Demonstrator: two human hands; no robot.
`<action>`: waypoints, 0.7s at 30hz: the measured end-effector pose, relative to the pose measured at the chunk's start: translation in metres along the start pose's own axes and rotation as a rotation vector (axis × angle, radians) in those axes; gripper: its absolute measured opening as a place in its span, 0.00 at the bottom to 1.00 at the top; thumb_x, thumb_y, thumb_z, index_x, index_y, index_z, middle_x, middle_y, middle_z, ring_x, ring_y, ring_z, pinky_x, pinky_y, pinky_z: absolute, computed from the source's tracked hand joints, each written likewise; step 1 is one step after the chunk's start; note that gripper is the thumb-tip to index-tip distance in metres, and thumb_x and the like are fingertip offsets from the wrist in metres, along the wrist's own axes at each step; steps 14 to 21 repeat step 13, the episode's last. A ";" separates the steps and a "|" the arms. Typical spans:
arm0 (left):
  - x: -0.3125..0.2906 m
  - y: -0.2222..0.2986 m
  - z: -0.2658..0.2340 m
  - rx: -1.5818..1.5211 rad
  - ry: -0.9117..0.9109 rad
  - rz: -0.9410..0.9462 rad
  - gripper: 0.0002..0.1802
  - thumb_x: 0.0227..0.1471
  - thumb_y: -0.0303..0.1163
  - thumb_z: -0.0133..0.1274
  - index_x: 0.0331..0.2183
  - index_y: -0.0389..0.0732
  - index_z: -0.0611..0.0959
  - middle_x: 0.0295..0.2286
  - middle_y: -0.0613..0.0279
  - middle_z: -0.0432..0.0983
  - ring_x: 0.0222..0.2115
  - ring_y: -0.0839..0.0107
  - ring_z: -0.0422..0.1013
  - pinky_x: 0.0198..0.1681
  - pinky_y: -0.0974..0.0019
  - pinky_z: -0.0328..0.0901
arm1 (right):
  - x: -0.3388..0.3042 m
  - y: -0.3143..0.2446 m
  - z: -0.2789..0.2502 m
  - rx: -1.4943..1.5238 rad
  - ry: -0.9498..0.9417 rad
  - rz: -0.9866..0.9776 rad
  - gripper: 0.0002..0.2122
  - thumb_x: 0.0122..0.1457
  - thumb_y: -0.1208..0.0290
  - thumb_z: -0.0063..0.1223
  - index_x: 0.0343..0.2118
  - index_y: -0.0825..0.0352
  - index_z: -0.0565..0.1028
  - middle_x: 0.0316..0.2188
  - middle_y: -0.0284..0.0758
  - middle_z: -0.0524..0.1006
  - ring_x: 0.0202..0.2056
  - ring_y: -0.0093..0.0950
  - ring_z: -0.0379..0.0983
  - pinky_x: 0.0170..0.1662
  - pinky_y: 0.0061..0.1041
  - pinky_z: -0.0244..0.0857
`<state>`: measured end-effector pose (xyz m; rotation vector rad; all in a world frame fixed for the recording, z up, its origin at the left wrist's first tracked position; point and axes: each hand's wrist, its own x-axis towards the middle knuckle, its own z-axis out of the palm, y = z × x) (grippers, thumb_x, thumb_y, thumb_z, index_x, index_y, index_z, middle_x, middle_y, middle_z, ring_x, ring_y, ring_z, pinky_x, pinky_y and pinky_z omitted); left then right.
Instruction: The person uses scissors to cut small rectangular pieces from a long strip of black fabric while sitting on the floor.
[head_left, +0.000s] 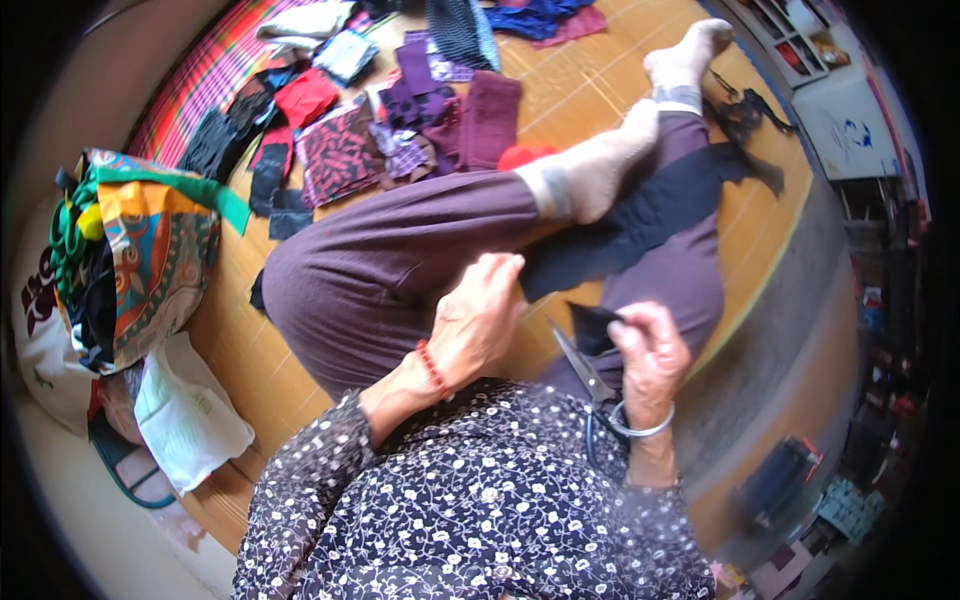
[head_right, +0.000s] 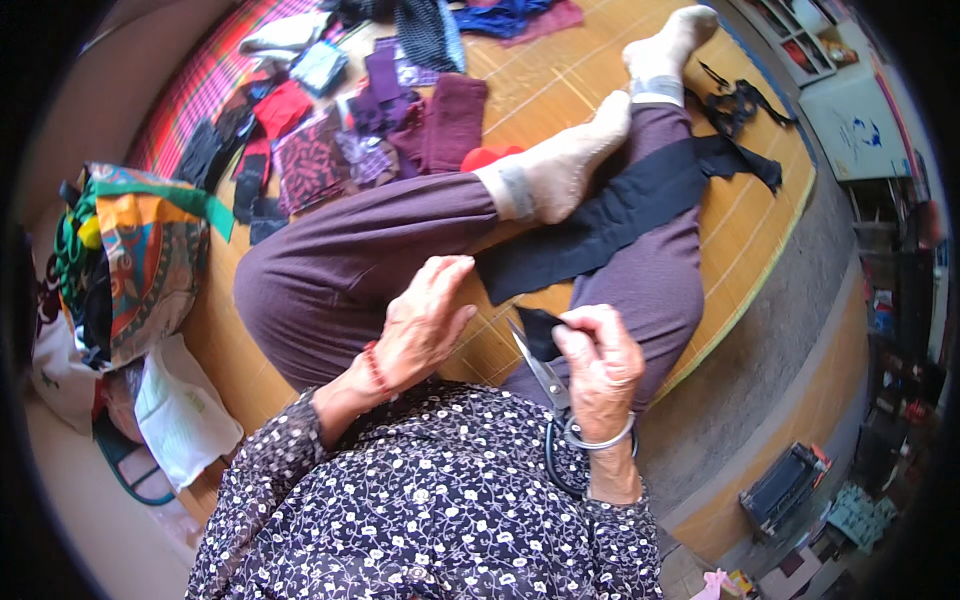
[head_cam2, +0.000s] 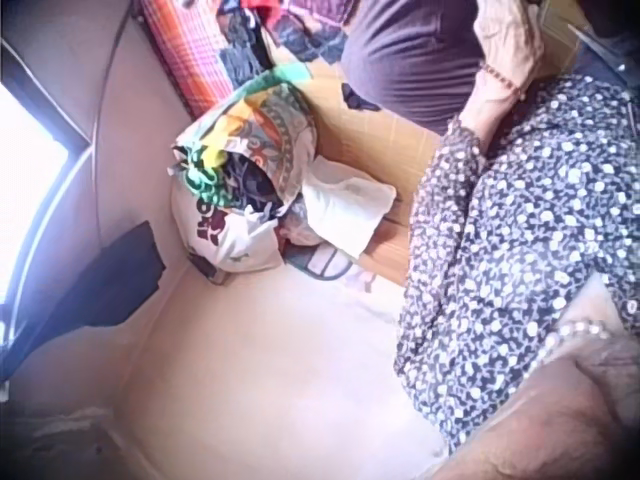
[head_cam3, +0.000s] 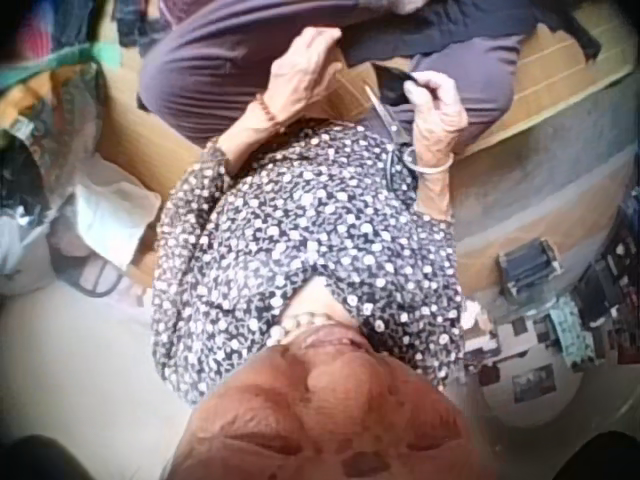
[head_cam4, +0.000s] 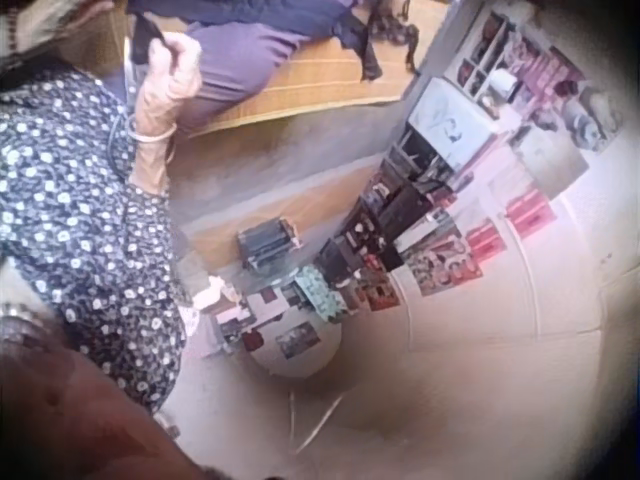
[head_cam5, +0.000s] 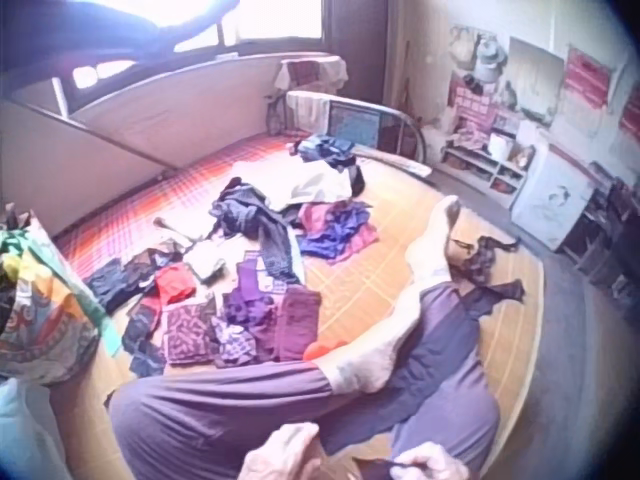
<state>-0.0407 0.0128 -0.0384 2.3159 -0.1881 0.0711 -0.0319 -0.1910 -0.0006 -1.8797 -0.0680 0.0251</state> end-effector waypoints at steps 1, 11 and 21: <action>0.006 -0.007 0.022 0.107 0.020 0.043 0.29 0.39 0.24 0.56 0.47 0.35 0.67 0.39 0.50 0.66 0.36 0.52 0.68 0.39 0.62 0.66 | -0.002 0.000 0.001 -0.020 -0.034 -0.011 0.03 0.48 0.82 0.53 0.27 0.70 0.71 0.24 0.31 0.71 0.27 0.21 0.68 0.33 0.19 0.62; 0.026 -0.033 0.067 0.079 -0.119 -0.240 0.10 0.41 0.29 0.56 0.28 0.39 0.72 0.26 0.51 0.72 0.30 0.53 0.70 0.31 0.56 0.64 | -0.012 0.001 -0.003 -0.033 -0.188 -0.097 0.04 0.49 0.80 0.53 0.29 0.69 0.71 0.23 0.36 0.72 0.24 0.28 0.71 0.28 0.23 0.64; 0.019 -0.039 0.067 -0.294 -0.142 -0.372 0.11 0.43 0.31 0.57 0.31 0.40 0.74 0.31 0.57 0.75 0.31 0.61 0.72 0.34 0.58 0.65 | -0.014 0.006 -0.006 -0.019 -0.185 -0.097 0.05 0.49 0.80 0.53 0.29 0.69 0.71 0.23 0.36 0.73 0.26 0.28 0.72 0.29 0.22 0.64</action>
